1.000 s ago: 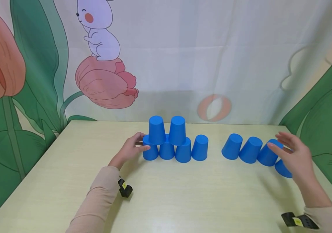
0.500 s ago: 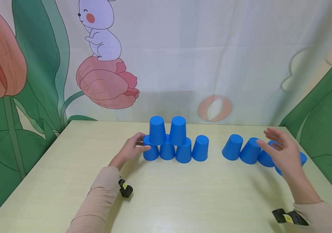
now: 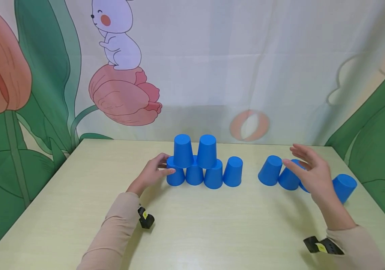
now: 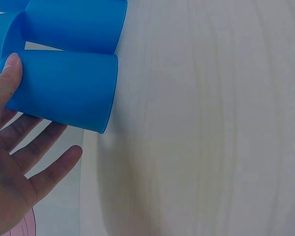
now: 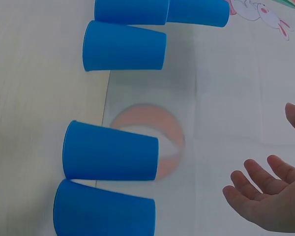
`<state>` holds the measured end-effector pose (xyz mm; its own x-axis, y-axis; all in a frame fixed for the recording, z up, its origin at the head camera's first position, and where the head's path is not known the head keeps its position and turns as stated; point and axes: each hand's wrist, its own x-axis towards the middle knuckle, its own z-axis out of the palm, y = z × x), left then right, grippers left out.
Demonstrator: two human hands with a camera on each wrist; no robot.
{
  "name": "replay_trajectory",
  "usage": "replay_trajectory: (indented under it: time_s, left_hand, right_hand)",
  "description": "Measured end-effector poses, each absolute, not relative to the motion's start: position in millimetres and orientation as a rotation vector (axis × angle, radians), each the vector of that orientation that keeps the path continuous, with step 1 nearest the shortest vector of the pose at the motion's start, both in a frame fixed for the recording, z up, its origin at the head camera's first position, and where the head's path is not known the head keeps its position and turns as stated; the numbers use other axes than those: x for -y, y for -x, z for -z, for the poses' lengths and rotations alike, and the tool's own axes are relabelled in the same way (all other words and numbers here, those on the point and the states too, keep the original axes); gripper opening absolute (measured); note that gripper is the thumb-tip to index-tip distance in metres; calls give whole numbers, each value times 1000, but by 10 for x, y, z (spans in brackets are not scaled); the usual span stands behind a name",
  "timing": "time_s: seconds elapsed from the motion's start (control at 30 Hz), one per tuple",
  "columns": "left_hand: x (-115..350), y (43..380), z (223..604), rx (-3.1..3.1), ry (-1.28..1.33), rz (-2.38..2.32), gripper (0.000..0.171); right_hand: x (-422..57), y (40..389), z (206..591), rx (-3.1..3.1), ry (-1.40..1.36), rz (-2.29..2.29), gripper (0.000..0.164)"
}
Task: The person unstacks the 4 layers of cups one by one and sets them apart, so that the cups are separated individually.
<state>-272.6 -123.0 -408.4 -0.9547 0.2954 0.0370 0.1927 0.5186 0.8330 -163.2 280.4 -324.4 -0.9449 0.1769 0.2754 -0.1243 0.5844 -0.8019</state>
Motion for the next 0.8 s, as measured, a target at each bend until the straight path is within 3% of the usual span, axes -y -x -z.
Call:
replay_trajectory:
  time_s: [0.8]
  left_hand:
    - [1224, 2731, 4099, -2649, -404, -1414, 52]
  right_hand:
    - [-2283, 1863, 3280, 2451, -199, -1419, 63]
